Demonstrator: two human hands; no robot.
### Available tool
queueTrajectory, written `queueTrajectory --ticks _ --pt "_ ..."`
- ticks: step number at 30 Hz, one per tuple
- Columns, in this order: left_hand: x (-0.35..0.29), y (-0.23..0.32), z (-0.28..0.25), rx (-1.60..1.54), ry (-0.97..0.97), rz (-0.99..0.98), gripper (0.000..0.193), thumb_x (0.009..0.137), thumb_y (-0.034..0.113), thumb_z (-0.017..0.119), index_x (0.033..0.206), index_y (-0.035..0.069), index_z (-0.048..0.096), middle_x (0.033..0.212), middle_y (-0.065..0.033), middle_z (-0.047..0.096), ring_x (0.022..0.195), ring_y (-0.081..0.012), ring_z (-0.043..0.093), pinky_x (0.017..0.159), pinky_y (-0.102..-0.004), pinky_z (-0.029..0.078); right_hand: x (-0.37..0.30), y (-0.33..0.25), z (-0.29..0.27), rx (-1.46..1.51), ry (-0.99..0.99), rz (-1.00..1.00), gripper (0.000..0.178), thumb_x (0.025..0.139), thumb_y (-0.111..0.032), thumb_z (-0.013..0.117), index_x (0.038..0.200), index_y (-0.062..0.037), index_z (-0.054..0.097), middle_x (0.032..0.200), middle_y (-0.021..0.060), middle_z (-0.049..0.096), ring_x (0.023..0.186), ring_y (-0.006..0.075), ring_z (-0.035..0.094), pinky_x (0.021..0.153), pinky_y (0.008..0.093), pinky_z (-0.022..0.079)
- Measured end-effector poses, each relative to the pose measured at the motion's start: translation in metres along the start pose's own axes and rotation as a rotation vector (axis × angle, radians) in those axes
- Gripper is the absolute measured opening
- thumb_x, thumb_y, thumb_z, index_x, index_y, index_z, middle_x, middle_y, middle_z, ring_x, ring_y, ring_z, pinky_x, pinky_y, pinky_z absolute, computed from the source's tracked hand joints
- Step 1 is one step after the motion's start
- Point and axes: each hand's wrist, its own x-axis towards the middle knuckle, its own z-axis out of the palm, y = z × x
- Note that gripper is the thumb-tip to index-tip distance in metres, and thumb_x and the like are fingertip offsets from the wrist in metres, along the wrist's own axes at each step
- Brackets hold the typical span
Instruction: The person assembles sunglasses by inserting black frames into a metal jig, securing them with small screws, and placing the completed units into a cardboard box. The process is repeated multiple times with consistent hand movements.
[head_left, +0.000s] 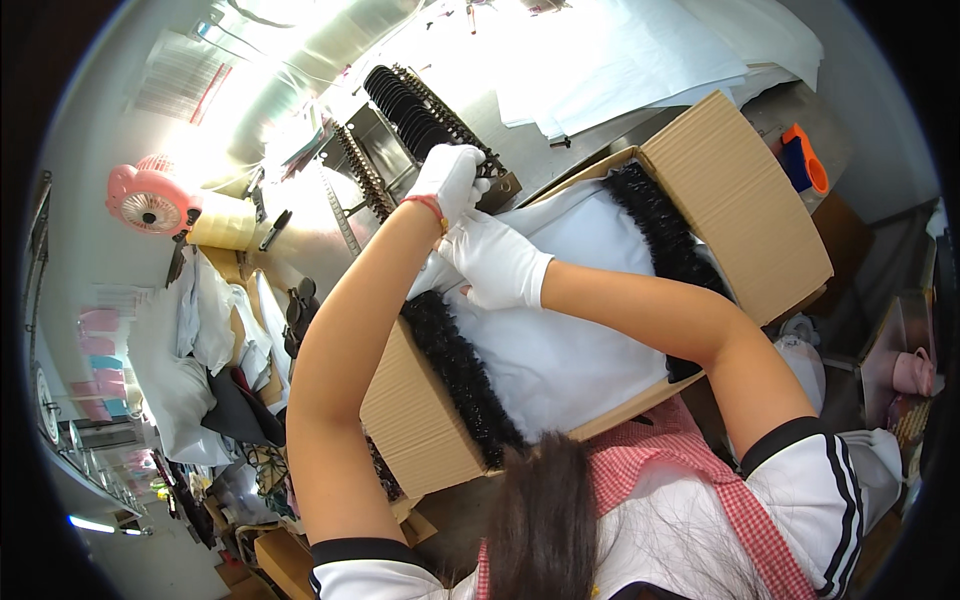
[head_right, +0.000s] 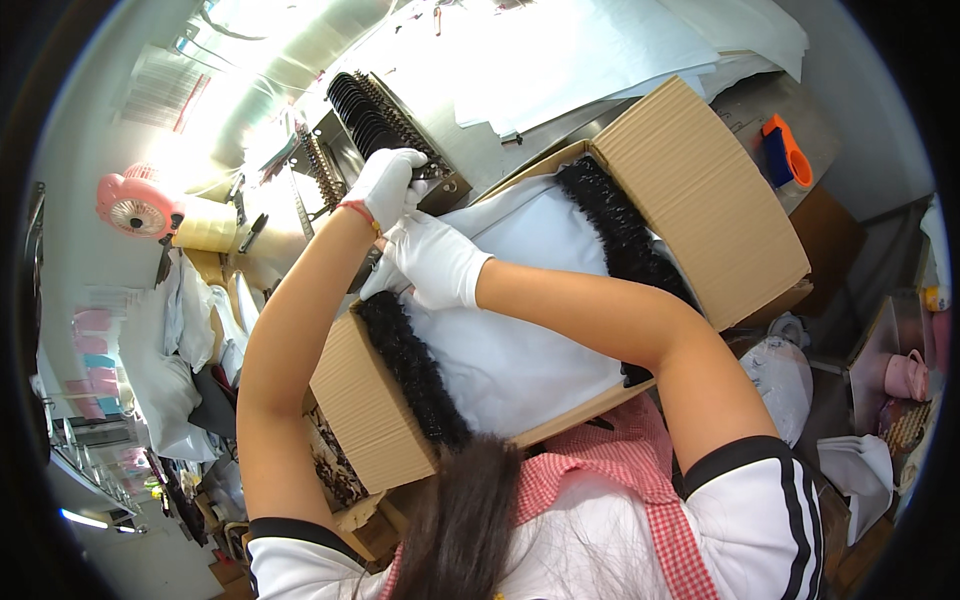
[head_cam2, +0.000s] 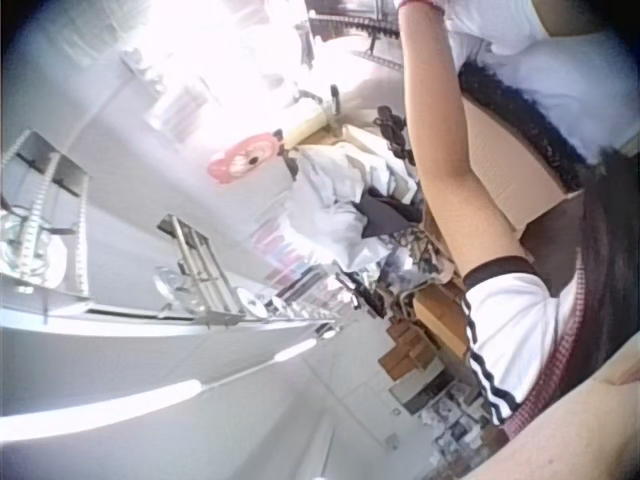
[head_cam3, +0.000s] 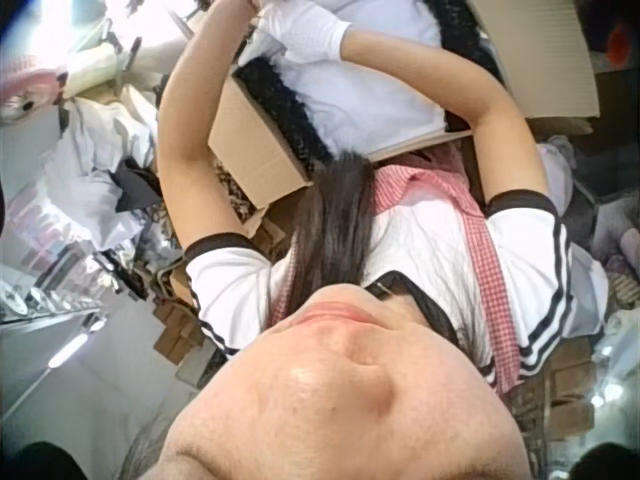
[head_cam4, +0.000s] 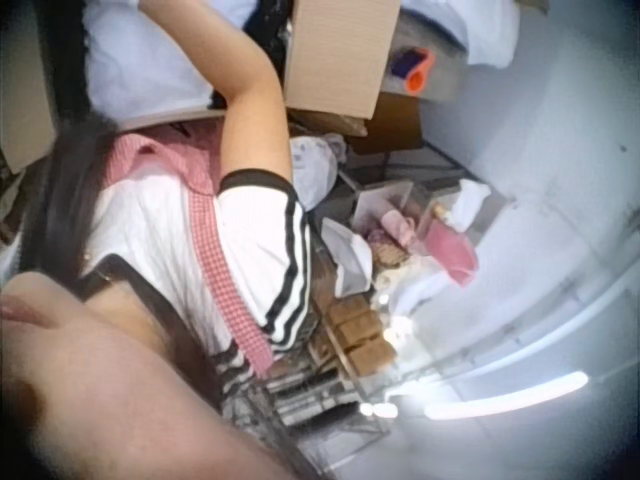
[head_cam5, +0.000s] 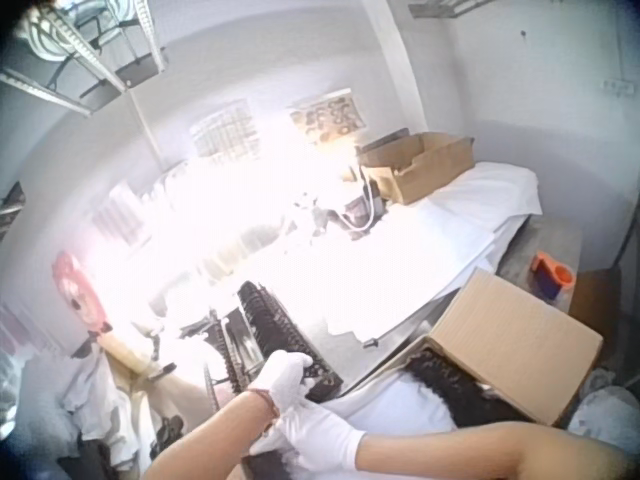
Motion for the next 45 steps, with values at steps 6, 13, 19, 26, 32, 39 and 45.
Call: queueTrajectory --ticks 6,13,19,26,32,39,45 --pt "-0.031 0.001 -0.026 0.258 0.018 -0.403 0.036 0.09 0.02 0.046 0.118 -0.002 0.05 0.097 -0.0307 0.069 0.094 -0.0451 0.068 0.086 -0.0517 0.052 -0.012 0.018 -0.019 0.264 0.215 -0.025 0.067 0.071 -0.02 0.079 0.129 0.0047 0.055 0.116 0.0156 0.061 0.116 0.0306 0.056 0.106 0.0398 0.042" --pt "-0.094 0.038 -0.033 -0.19 -0.064 -0.175 0.036 0.091 0.019 0.052 0.117 -0.005 0.056 0.099 -0.0279 0.067 0.092 -0.0378 0.068 0.083 -0.0429 0.051 0.0 0.002 -0.016 0.509 0.611 0.089 0.095 0.062 -0.027 0.09 0.137 0.0047 0.041 0.124 0.0259 0.047 0.121 0.0407 0.047 0.107 0.0421 0.041" --pt "-0.065 -0.022 -0.07 -0.359 -0.287 -0.005 0.055 0.087 0.029 0.066 0.127 -0.006 0.052 0.112 -0.0222 0.064 0.109 -0.0289 0.062 0.095 -0.036 0.049 -0.006 0.019 -0.014 0.55 0.556 0.21 0.055 0.072 -0.01 0.074 0.124 -0.0116 0.056 0.122 0.0172 0.05 0.117 0.0352 0.053 0.102 0.0398 0.047" --pt "0.024 -0.068 -0.034 -0.081 0.172 -0.258 0.087 0.073 0.048 0.082 0.13 -0.009 0.05 0.118 -0.0323 0.063 0.114 -0.0389 0.063 0.1 -0.0409 0.049 0.01 0.048 -0.011 0.497 0.354 0.106 0.037 0.071 -0.014 0.075 0.107 -0.0154 0.065 0.117 0.0128 0.061 0.105 0.0334 0.062 0.091 0.0395 0.053" --pt "0.045 -0.049 -0.014 -0.22 0.155 -0.353 0.045 0.082 0.027 0.073 0.107 -0.007 0.055 0.095 -0.0221 0.068 0.083 -0.0285 0.069 0.075 -0.0369 0.055 0.012 0.076 -0.007 0.623 0.329 -0.021 0.039 0.072 -0.018 0.074 0.11 -0.0178 0.065 0.105 0.0114 0.066 0.101 0.0322 0.064 0.09 0.0393 0.053" --pt "0.035 -0.034 -0.027 0.265 0.015 -0.508 0.044 0.084 0.02 0.065 0.118 -0.003 0.051 0.096 -0.0288 0.069 0.09 -0.0427 0.068 0.084 -0.0472 0.053 0.013 0.068 -0.019 0.839 0.296 0.244 0.048 0.075 -0.017 0.075 0.122 -0.018 0.063 0.111 0.0141 0.068 0.105 0.0299 0.065 0.095 0.0371 0.051" --pt "-0.045 -0.012 -0.044 -0.148 -0.042 -0.316 0.036 0.092 0.027 0.048 0.113 -0.002 0.058 0.101 -0.0281 0.068 0.094 -0.0418 0.067 0.088 -0.048 0.051 0.031 0.029 -0.02 0.786 0.593 0.236 0.086 0.065 -0.02 0.088 0.14 -0.0058 0.048 0.13 0.0179 0.053 0.124 0.0321 0.051 0.107 0.036 0.043"
